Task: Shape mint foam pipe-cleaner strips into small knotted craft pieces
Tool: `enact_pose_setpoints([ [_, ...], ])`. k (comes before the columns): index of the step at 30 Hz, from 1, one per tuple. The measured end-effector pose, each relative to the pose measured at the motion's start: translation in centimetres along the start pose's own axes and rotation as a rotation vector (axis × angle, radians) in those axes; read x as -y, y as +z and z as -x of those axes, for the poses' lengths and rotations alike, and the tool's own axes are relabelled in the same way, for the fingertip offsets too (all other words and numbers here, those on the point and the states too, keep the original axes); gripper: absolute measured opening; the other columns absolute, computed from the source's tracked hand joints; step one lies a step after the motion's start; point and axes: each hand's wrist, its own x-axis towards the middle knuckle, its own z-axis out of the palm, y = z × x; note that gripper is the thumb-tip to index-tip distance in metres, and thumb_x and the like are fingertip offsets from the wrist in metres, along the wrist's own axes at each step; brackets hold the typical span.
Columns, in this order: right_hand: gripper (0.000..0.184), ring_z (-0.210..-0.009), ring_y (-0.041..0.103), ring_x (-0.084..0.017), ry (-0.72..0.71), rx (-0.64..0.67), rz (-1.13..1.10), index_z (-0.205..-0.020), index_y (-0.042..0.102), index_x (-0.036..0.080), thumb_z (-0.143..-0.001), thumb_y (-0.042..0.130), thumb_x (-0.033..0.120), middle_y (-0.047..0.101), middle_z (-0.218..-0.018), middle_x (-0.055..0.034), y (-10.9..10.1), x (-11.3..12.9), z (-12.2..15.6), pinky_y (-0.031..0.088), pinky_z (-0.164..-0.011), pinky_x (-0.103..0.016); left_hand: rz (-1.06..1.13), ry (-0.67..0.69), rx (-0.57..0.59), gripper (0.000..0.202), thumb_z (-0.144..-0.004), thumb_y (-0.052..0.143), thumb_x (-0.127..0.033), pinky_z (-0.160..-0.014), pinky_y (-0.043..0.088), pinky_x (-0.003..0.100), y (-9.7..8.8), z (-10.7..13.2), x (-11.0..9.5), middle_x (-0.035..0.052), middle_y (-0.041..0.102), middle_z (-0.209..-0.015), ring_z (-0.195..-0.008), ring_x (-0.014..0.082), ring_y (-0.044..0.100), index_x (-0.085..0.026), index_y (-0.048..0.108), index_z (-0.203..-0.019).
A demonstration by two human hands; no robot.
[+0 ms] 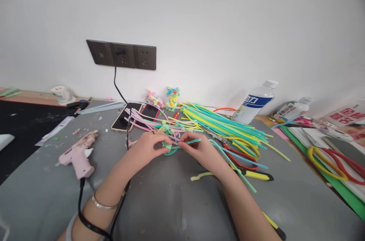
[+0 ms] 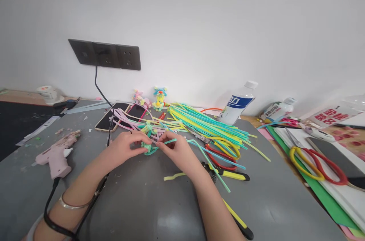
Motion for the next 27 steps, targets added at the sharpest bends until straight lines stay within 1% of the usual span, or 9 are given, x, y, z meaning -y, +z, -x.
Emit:
enact_pose_setpoints([
  [4, 0.024, -0.062, 0.044, -0.013, -0.002, 0.000, 0.012, -0.076, 0.057, 0.019, -0.089, 0.060, 0.040, 0.053, -0.073, 0.0019, 0.5, -0.1, 0.0, 0.036, -0.057, -0.026, -0.100, 0.037, -0.046, 0.013, -0.084, 0.069, -0.012, -0.083, 0.045, 0.029, 0.6, 0.0, 0.0, 0.0011, 0.074, -0.097, -0.098, 0.0210, 0.063, -0.021, 0.072, -0.092],
  [6, 0.024, -0.062, 0.045, -0.013, 0.007, -0.003, -0.006, -0.077, 0.057, 0.020, -0.089, 0.060, 0.040, 0.054, -0.074, 0.0019, 0.6, 0.1, 0.0, 0.037, -0.057, -0.026, -0.123, 0.056, -0.042, 0.012, -0.083, 0.069, -0.010, -0.083, 0.045, 0.029, 0.8, -0.1, -0.2, 0.0014, 0.073, -0.096, -0.097, 0.0206, 0.064, -0.020, 0.071, -0.089],
  [11, 0.024, -0.060, 0.045, -0.012, 0.021, 0.005, -0.047, -0.079, 0.058, 0.020, -0.088, 0.060, 0.042, 0.055, -0.076, 0.0012, 0.7, 0.6, 0.1, 0.040, -0.054, -0.025, -0.143, 0.106, -0.040, 0.011, -0.085, 0.065, -0.011, -0.076, 0.045, 0.029, 1.1, -0.1, -0.6, 0.0014, 0.070, -0.089, -0.088, 0.0198, 0.064, -0.020, 0.069, -0.086],
  [16, 0.025, -0.058, 0.044, -0.012, 0.009, -0.008, -0.055, -0.078, 0.057, 0.020, -0.088, 0.061, 0.043, 0.054, -0.075, 0.0007, 0.7, 0.5, 0.2, 0.039, -0.052, -0.025, -0.096, 0.073, -0.011, 0.009, -0.087, 0.062, -0.015, -0.077, 0.044, 0.029, 1.0, -0.2, -0.6, 0.0022, 0.070, -0.091, -0.089, 0.0207, 0.064, -0.022, 0.069, -0.086],
  [19, 0.027, -0.057, 0.043, -0.013, 0.022, -0.023, -0.038, -0.076, 0.057, 0.021, -0.087, 0.061, 0.045, 0.053, -0.072, 0.0010, 0.7, 0.2, 0.1, 0.036, -0.051, -0.025, -0.052, 0.010, -0.014, 0.009, -0.087, 0.062, -0.018, -0.074, 0.044, 0.027, 0.8, -0.1, -0.7, 0.0014, 0.070, -0.093, -0.087, 0.0198, 0.065, -0.022, 0.069, -0.089],
  [21, 0.031, -0.055, 0.043, -0.013, 0.033, -0.050, -0.012, -0.075, 0.056, 0.021, -0.087, 0.061, 0.049, 0.052, -0.068, 0.0016, 0.6, 0.1, 0.0, 0.034, -0.050, -0.025, -0.008, -0.038, -0.019, 0.010, -0.087, 0.062, -0.022, -0.070, 0.044, 0.026, 0.6, -0.1, -0.7, 0.0012, 0.070, -0.094, -0.082, 0.0187, 0.063, -0.022, 0.070, -0.093],
  [23, 0.036, -0.051, 0.039, -0.013, 0.055, -0.094, 0.037, -0.073, 0.054, 0.021, -0.087, 0.059, 0.054, 0.046, -0.060, 0.0035, 0.4, 0.0, 0.0, 0.029, -0.048, -0.026, 0.058, -0.064, -0.040, 0.013, -0.086, 0.063, -0.027, -0.069, 0.044, 0.026, 0.2, -0.1, -0.8, 0.0016, 0.070, -0.095, -0.080, 0.0179, 0.062, -0.022, 0.070, -0.096],
  [25, 0.043, -0.048, 0.034, -0.012, 0.070, -0.160, 0.068, -0.069, 0.050, 0.021, -0.087, 0.055, 0.059, 0.038, -0.054, 0.0056, 0.2, 0.0, -0.1, 0.024, -0.047, -0.026, 0.146, -0.078, -0.079, 0.017, -0.086, 0.064, -0.032, -0.068, 0.044, 0.026, -0.2, -0.1, -0.9, 0.0025, 0.071, -0.095, -0.078, 0.0176, 0.061, -0.021, 0.071, -0.097],
  [27, 0.046, -0.048, 0.030, -0.011, 0.050, -0.247, 0.023, -0.071, 0.048, 0.022, -0.089, 0.050, 0.064, 0.034, -0.054, 0.0066, 0.0, 0.0, -0.1, 0.023, -0.047, -0.026, 0.234, -0.102, -0.111, 0.021, -0.085, 0.066, -0.037, -0.066, 0.045, 0.025, -0.6, -0.1, -1.1, 0.0036, 0.071, -0.094, -0.077, 0.0174, 0.060, -0.020, 0.071, -0.097],
])
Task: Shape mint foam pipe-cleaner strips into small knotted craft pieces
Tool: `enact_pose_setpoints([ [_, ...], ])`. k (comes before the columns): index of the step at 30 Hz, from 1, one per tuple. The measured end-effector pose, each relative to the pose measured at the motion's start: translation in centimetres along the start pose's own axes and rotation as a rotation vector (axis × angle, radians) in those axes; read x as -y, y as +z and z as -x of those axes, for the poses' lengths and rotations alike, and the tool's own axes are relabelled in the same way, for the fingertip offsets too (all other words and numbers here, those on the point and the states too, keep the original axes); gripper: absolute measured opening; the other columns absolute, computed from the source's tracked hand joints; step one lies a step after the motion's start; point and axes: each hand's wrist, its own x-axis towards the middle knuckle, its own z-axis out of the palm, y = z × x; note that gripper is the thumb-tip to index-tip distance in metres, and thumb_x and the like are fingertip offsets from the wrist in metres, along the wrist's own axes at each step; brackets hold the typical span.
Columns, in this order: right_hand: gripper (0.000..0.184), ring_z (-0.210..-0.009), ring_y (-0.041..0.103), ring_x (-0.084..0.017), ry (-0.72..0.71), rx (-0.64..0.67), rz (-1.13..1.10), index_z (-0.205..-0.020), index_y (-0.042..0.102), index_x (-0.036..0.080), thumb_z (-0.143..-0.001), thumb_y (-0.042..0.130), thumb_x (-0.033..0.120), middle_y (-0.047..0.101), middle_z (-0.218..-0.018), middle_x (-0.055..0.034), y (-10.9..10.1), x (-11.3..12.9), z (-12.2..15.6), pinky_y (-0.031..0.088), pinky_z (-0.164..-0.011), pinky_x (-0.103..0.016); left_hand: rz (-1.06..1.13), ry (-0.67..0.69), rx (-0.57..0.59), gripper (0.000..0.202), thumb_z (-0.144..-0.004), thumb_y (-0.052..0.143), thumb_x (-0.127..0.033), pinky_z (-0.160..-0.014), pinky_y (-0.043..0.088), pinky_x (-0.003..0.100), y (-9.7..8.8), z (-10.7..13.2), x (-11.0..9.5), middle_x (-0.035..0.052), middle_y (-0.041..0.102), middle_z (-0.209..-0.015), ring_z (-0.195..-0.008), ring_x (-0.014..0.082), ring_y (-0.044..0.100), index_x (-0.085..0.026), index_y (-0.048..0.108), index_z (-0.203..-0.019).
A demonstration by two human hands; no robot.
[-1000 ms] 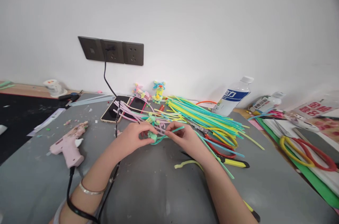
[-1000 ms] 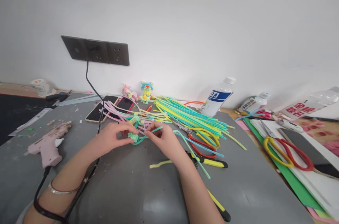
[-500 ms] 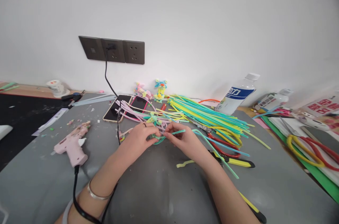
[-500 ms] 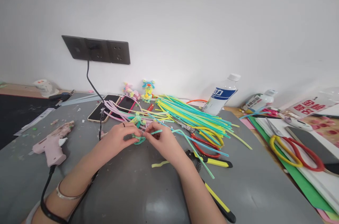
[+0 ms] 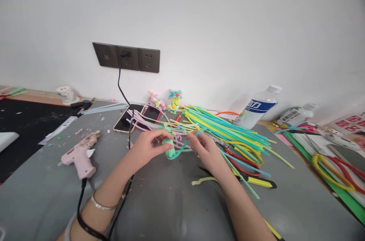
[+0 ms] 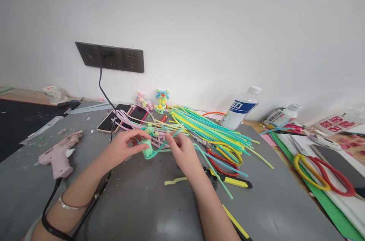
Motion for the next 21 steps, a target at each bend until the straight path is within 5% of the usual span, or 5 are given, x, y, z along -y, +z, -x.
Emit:
enact_pose_setpoints([
  [4, 0.051, -0.047, 0.028, -0.012, -0.020, -0.092, -0.168, -0.084, 0.055, 0.021, -0.090, 0.041, 0.070, 0.033, -0.056, 0.0065, -0.4, 0.1, -0.1, 0.023, -0.045, -0.026, 0.091, -0.043, 0.109, 0.023, -0.081, 0.071, -0.038, -0.068, 0.046, 0.026, -0.5, 0.2, -0.2, 0.0034, 0.069, -0.092, -0.076, 0.0166, 0.059, -0.019, 0.071, -0.094],
  [10, 0.058, -0.046, 0.030, -0.012, -0.045, -0.086, -0.165, -0.079, 0.058, 0.020, -0.088, 0.038, 0.074, 0.036, -0.053, 0.0053, -0.7, -0.4, -0.5, 0.024, -0.044, -0.027, -0.009, 0.067, 0.353, 0.016, -0.081, 0.072, -0.033, -0.068, 0.045, 0.024, -0.4, 0.6, -0.5, 0.0035, 0.068, -0.095, -0.083, 0.0170, 0.061, -0.020, 0.073, -0.089],
  [21, 0.050, -0.051, 0.034, -0.015, -0.174, -0.254, -0.011, -0.085, 0.056, 0.021, -0.098, 0.029, 0.062, 0.034, -0.057, 0.0045, -0.5, 0.0, 0.2, 0.025, -0.052, -0.030, -0.145, 0.093, 0.293, 0.012, -0.082, 0.071, -0.030, -0.071, 0.043, 0.026, 0.5, 0.3, 0.5, 0.0017, 0.066, -0.082, -0.071, 0.0159, 0.059, -0.019, 0.073, -0.078],
])
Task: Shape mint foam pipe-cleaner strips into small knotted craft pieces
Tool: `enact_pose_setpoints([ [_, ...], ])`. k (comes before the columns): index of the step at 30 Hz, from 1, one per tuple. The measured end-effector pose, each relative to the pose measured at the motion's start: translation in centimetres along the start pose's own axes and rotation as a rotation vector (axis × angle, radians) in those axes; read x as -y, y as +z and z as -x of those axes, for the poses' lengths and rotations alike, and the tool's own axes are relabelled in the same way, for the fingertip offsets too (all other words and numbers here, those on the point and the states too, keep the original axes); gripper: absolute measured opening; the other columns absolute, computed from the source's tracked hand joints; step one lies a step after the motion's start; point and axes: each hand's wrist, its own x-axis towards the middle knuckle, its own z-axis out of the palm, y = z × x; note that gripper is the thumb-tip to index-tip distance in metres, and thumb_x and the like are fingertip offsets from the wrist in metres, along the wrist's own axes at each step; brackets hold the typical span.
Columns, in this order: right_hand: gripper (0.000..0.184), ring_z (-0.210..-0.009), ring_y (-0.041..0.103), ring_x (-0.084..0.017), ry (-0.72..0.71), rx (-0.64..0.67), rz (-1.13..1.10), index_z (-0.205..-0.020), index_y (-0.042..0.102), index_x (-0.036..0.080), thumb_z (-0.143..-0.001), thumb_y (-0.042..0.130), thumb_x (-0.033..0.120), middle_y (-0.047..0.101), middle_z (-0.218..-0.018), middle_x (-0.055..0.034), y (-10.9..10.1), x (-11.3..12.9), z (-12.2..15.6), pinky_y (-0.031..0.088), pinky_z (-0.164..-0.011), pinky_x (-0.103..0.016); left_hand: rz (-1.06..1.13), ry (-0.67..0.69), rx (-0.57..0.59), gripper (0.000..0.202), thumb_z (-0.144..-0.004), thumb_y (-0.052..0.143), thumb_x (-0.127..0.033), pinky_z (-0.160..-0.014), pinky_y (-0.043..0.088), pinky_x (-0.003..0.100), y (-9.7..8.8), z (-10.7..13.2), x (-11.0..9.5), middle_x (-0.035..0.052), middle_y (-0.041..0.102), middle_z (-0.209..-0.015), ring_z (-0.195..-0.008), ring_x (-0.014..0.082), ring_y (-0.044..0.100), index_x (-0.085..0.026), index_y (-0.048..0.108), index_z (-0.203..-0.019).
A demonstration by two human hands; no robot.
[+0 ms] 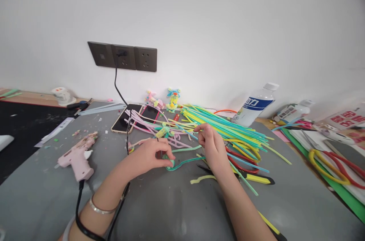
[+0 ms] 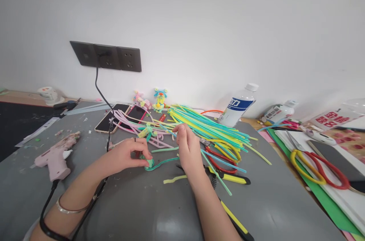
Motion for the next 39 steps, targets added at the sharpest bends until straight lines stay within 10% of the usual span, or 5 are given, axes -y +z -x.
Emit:
enact_pose_setpoints([
  [17, 0.044, -0.051, 0.035, -0.015, -0.016, -0.011, -0.019, -0.089, 0.057, 0.022, -0.098, 0.035, 0.058, 0.038, -0.058, 0.0045, 0.2, 0.3, -0.1, 0.028, -0.053, -0.029, 0.045, 0.093, 0.017, 0.010, -0.086, 0.067, -0.028, -0.076, 0.047, 0.029, -0.2, -0.1, -0.2, 0.0037, 0.067, -0.089, -0.079, 0.0171, 0.061, -0.021, 0.074, -0.087],
  [25, 0.047, -0.075, 0.054, -0.019, 0.001, -0.307, -0.298, -0.094, 0.060, 0.022, -0.093, 0.038, 0.064, 0.058, -0.084, -0.0043, -1.2, -0.6, -1.4, 0.042, -0.071, -0.031, 0.670, -0.108, -0.386, 0.020, -0.083, 0.071, -0.036, -0.069, 0.053, 0.024, -1.5, 0.1, -0.4, 0.0019, 0.060, -0.090, -0.079, 0.0132, 0.057, -0.018, 0.067, -0.092],
  [39, 0.047, -0.065, 0.053, -0.016, 0.039, -0.179, -0.527, -0.089, 0.064, 0.021, -0.088, 0.050, 0.066, 0.060, -0.075, -0.0021, -0.4, -0.2, -1.4, 0.044, -0.064, -0.030, 1.171, -0.257, -0.363, 0.040, -0.068, 0.086, -0.036, -0.053, 0.053, 0.017, -1.3, -0.4, -0.6, 0.0035, 0.068, -0.082, -0.067, 0.0103, 0.061, -0.014, 0.071, -0.098],
])
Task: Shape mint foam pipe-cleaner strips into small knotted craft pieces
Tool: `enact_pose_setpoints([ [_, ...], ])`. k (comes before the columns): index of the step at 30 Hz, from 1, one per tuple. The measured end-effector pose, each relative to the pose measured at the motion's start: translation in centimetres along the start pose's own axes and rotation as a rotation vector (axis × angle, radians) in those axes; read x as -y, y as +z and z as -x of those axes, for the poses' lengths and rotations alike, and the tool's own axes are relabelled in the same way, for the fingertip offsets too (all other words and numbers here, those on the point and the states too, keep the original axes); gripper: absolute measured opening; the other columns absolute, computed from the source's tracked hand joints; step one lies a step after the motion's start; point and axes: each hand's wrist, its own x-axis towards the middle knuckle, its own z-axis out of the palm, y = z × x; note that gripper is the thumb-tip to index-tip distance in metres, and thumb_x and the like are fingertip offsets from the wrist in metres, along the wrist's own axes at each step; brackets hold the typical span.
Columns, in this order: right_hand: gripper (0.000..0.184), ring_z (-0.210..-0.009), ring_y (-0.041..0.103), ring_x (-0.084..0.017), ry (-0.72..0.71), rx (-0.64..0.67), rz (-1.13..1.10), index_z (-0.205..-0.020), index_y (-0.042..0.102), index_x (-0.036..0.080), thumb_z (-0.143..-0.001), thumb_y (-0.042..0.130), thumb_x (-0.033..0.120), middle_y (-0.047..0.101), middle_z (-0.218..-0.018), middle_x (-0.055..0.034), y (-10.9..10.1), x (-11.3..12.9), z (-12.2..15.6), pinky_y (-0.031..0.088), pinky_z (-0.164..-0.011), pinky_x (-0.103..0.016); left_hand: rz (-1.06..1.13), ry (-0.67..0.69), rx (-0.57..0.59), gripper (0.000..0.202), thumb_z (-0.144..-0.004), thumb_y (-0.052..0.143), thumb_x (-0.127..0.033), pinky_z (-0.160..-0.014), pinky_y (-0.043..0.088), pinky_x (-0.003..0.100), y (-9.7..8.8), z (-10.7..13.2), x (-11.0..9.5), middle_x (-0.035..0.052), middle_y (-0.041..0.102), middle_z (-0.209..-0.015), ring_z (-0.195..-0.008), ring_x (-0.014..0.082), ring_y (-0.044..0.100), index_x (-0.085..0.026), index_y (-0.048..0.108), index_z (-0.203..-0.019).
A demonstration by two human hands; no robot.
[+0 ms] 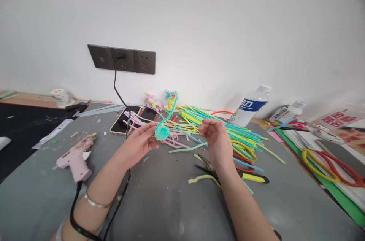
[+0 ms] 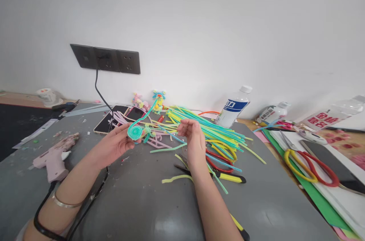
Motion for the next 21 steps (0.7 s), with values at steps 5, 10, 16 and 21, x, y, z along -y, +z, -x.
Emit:
enact_pose_setpoints([
  [5, 0.051, -0.066, 0.053, -0.017, 0.043, 0.097, 0.032, -0.090, 0.067, 0.020, -0.090, 0.045, 0.066, 0.060, -0.075, -0.0029, -0.2, -0.2, 0.1, 0.043, -0.064, -0.030, -0.010, -0.022, 0.033, 0.037, -0.069, 0.085, -0.037, -0.051, 0.052, 0.017, 0.1, 0.0, 0.1, 0.0016, 0.068, -0.077, -0.062, 0.0098, 0.062, -0.015, 0.070, -0.094],
  [10, 0.055, -0.067, 0.050, -0.017, 0.117, 0.389, 0.176, -0.093, 0.070, 0.018, -0.095, 0.038, 0.064, 0.059, -0.075, -0.0039, 0.4, -0.5, 0.7, 0.040, -0.064, -0.031, -0.103, -0.032, 0.066, 0.036, -0.074, 0.081, -0.042, -0.050, 0.050, 0.018, 0.2, 0.2, 0.3, -0.0008, 0.064, -0.073, -0.059, 0.0091, 0.059, -0.016, 0.067, -0.095],
  [16, 0.041, -0.066, 0.046, -0.016, 0.186, 0.607, 0.241, -0.098, 0.063, 0.020, -0.091, 0.051, 0.059, 0.053, -0.073, -0.0004, 1.4, 0.8, 1.7, 0.037, -0.061, -0.028, -0.339, 0.058, 0.097, 0.029, -0.080, 0.074, -0.039, -0.058, 0.050, 0.020, 0.3, 0.3, 0.4, 0.0010, 0.062, -0.085, -0.072, 0.0109, 0.056, -0.017, 0.067, -0.096],
  [21, 0.026, -0.066, 0.045, -0.014, 0.164, 0.624, 0.268, -0.090, 0.059, 0.020, -0.089, 0.061, 0.046, 0.053, -0.075, 0.0001, 1.2, 0.6, 1.9, 0.036, -0.060, -0.026, -0.486, 0.101, 0.163, 0.023, -0.079, 0.075, -0.029, -0.066, 0.051, 0.024, 0.2, 0.2, 0.7, 0.0027, 0.062, -0.096, -0.082, 0.0147, 0.058, -0.018, 0.066, -0.096],
])
